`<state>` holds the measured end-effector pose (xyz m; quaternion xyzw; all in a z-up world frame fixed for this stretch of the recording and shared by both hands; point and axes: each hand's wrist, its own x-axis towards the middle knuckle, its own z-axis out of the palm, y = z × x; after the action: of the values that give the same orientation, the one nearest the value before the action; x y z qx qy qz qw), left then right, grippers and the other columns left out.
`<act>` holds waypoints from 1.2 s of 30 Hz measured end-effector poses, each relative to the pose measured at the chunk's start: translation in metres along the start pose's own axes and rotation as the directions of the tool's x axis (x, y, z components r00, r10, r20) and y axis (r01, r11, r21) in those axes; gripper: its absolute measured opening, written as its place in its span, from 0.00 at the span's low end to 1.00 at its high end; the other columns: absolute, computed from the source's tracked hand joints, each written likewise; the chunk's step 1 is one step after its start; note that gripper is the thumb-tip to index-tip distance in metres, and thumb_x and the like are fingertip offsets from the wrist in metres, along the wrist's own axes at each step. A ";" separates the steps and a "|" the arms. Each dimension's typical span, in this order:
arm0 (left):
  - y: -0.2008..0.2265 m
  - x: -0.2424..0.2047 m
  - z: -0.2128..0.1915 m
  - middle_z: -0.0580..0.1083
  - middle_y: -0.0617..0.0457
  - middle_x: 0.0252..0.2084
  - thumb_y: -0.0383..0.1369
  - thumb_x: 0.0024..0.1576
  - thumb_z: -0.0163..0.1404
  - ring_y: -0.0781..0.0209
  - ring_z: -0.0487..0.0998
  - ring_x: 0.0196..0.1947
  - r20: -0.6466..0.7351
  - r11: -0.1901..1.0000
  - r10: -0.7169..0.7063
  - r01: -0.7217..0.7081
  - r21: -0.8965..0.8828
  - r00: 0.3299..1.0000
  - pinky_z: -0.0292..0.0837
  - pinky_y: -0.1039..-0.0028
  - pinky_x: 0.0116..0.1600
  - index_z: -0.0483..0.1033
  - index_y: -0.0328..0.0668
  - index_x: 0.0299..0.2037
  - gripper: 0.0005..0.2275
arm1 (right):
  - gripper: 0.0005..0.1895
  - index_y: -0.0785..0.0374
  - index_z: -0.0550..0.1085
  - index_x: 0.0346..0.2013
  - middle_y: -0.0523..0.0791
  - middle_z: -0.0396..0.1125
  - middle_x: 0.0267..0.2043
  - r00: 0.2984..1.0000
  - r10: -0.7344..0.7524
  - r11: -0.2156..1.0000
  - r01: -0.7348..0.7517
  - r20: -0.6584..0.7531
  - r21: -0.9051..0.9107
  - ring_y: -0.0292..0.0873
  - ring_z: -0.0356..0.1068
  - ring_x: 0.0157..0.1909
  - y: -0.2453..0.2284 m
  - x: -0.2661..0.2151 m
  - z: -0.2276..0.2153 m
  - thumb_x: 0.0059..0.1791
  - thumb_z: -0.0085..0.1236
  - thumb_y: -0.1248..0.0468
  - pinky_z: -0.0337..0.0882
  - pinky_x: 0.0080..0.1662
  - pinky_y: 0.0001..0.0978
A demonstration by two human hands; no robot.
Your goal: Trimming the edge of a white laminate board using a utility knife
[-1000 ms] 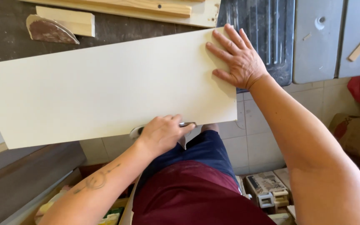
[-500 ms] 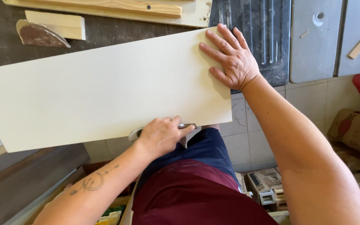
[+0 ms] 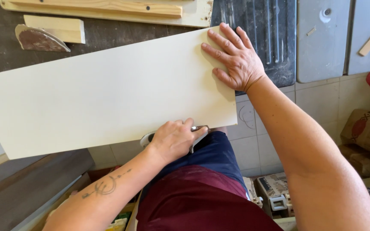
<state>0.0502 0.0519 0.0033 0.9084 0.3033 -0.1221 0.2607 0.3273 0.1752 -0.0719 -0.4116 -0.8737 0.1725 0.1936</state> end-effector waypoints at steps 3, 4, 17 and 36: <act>-0.011 -0.016 -0.003 0.71 0.46 0.36 0.28 0.58 0.46 0.40 0.80 0.25 0.094 1.000 -0.020 0.019 0.007 0.995 0.77 0.49 0.26 0.72 0.64 0.64 0.24 | 0.38 0.53 0.62 0.79 0.52 0.49 0.83 1.000 0.001 1.000 -0.001 0.008 0.007 0.64 0.40 0.83 0.002 0.000 0.001 0.61 0.26 0.39 0.38 0.76 0.65; -0.009 -0.014 -0.003 0.71 0.46 0.36 0.28 0.58 0.46 0.40 0.80 0.25 0.098 1.000 -0.018 0.018 0.007 0.995 0.77 0.49 0.26 0.72 0.64 0.64 0.24 | 0.38 0.53 0.62 0.79 0.52 0.49 0.83 1.000 0.004 1.000 -0.004 0.007 0.009 0.64 0.40 0.83 0.003 0.000 0.001 0.61 0.26 0.39 0.38 0.76 0.65; 0.013 0.008 0.000 0.73 0.46 0.38 0.30 0.59 0.45 0.40 0.82 0.29 0.064 0.999 -0.039 0.039 0.000 0.997 0.76 0.49 0.29 0.71 0.62 0.63 0.21 | 0.38 0.53 0.62 0.79 0.51 0.49 0.83 1.000 -0.008 1.000 0.008 -0.004 -0.005 0.63 0.41 0.83 -0.001 -0.001 0.002 0.61 0.25 0.40 0.39 0.76 0.63; 0.031 0.048 0.000 0.72 0.44 0.37 0.30 0.57 0.48 0.40 0.80 0.26 0.043 0.999 0.046 -0.045 -0.017 0.998 0.75 0.48 0.26 0.70 0.61 0.61 0.20 | 0.35 0.51 0.62 0.79 0.49 0.49 0.83 1.000 0.004 1.000 -0.004 -0.016 -0.024 0.60 0.42 0.83 0.002 0.001 0.001 0.60 0.28 0.42 0.39 0.76 0.63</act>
<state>0.1074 0.0539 -0.0026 0.9101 0.2779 -0.1333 0.2769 0.3278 0.1772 -0.0738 -0.4170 -0.8732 0.1593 0.1954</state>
